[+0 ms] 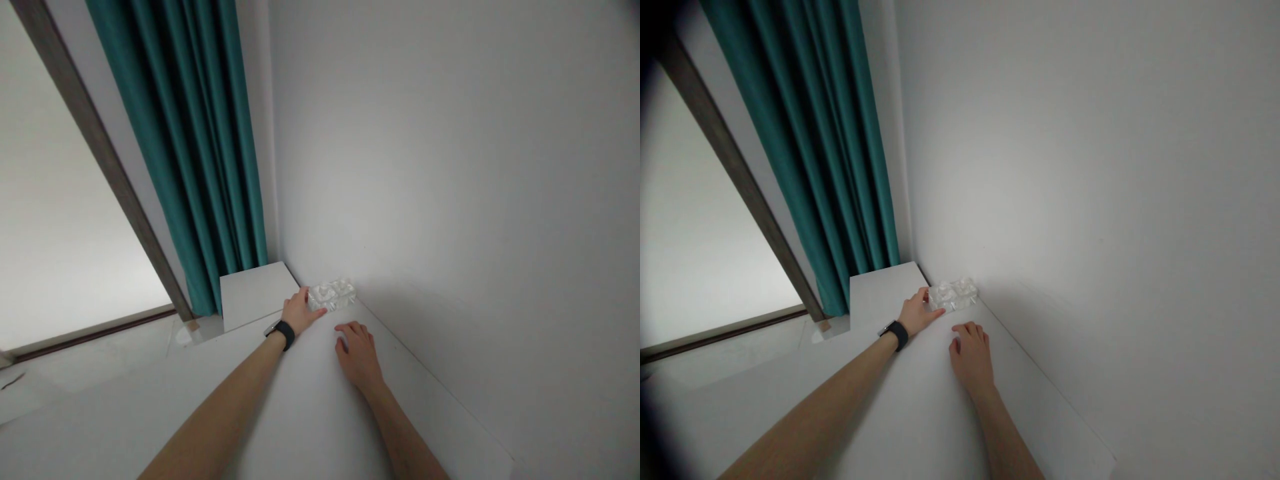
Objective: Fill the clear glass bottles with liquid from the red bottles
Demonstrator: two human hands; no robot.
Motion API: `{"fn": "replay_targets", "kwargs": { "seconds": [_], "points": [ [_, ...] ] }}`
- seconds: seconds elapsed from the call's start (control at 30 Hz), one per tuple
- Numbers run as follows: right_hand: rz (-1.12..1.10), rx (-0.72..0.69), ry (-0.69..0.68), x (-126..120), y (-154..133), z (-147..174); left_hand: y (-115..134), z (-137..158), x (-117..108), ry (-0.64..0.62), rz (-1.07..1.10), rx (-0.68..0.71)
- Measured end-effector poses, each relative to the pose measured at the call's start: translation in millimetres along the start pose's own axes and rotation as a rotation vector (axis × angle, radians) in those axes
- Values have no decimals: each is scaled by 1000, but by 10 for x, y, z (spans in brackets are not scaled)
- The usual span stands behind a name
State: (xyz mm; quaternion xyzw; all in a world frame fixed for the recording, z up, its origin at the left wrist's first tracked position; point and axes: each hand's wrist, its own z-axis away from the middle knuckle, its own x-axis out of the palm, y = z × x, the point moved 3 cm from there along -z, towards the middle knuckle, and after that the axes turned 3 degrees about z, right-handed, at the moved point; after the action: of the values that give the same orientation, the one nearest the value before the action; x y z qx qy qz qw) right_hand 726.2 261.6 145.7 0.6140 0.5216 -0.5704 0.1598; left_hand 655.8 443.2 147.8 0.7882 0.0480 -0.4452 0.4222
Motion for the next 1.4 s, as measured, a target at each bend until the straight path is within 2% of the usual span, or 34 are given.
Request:
{"fn": "replay_targets", "kwargs": {
  "seconds": [0.83,1.13,1.27,1.4],
  "points": [
    [12,7,3,-59,-63,13,14,15,-23,-26,-6,-13],
    [26,3,3,-56,-54,7,-29,15,7,-8,41,28],
    [34,2,0,-30,-27,-6,-50,162,-65,20,83,72],
    [50,-4,-3,11,28,-29,-75,484,-240,25,94,116]
  ]
}}
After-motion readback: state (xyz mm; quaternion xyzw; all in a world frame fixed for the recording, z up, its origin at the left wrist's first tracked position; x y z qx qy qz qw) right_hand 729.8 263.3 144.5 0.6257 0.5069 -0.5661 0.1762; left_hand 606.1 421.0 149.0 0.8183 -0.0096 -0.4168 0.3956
